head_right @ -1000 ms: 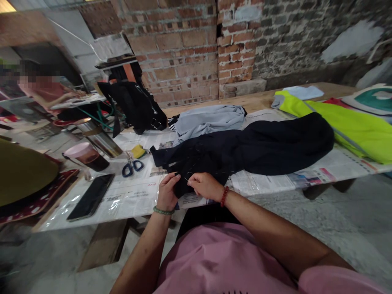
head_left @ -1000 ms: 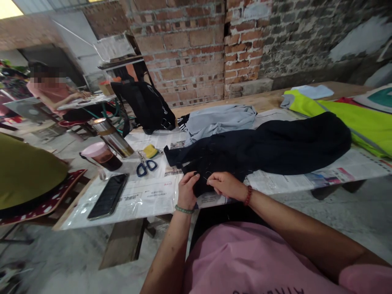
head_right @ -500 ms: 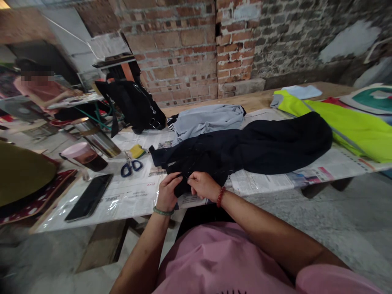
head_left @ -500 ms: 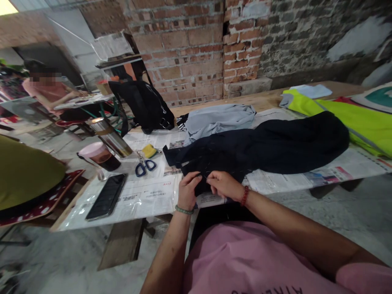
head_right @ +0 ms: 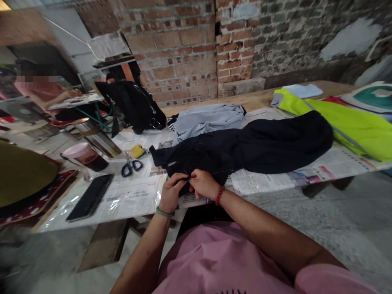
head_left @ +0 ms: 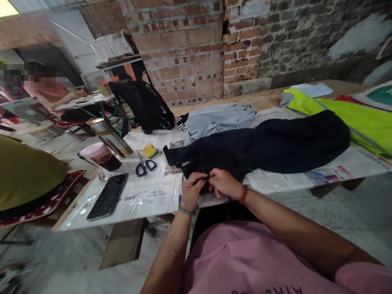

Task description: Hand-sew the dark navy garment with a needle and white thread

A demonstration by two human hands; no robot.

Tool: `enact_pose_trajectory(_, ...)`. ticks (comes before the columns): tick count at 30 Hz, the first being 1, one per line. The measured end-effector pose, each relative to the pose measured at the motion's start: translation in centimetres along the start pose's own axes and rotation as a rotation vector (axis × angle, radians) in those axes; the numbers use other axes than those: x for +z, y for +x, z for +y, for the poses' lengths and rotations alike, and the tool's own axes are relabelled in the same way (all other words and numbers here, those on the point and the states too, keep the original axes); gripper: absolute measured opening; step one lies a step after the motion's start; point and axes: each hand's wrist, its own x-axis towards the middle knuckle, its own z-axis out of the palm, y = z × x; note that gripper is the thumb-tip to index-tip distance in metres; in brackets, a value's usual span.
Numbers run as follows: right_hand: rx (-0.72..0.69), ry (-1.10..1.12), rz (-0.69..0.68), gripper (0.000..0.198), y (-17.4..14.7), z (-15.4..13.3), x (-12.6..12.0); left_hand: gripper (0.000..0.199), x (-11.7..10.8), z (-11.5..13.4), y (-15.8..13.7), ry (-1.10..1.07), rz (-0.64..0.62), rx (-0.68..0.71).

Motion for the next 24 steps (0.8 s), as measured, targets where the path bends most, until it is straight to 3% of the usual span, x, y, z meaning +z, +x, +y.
enact_pose_trajectory(2, -0.071, -0.148, 0.048, 0.007, -0.2, -0.3, -1.1, 0.014, 0.0, -0.2, 0.0, -0.027, 0.034, -0.036)
enact_pose_trajectory(5, -0.285, -0.338, 0.312, 0.011, -0.1, -0.9, -3.0, 0.014, 0.0, -0.6, 0.0, -0.087, 0.049, -0.093)
enact_pose_trajectory(7, -0.396, -0.329, 0.441, 0.014, 0.6, -1.2, -3.9, 0.014, -0.1, -0.9, 0.0, -0.119, 0.034, -0.114)
enact_pose_trajectory(9, -0.363, -0.204, 0.370, 0.022, 1.4, -1.3, -4.0, 0.014, -0.2, -1.0, 0.0, -0.120, 0.013, -0.117)
enact_pose_trajectory(12, -0.171, 0.021, 0.088, 0.026, 2.3, -1.0, -3.3, 0.013, -0.2, -0.7, -0.1, -0.079, 0.000, -0.089)
enact_pose_trajectory(14, -0.110, 0.124, 0.002, 0.024, 2.4, -0.6, -2.7, 0.014, -0.2, -0.4, -0.2, -0.066, 0.002, -0.077)
enact_pose_trajectory(20, -0.203, 0.294, 0.063, 0.023, 1.1, 0.5, -2.7, 0.023, 0.1, -0.4, -0.1, -0.086, -0.025, -0.154)
enact_pose_trajectory(24, -0.398, 0.129, 0.183, 0.024, 0.1, 1.5, -2.4, 0.016, 0.2, -0.8, 0.0, 0.062, 0.025, -0.127)
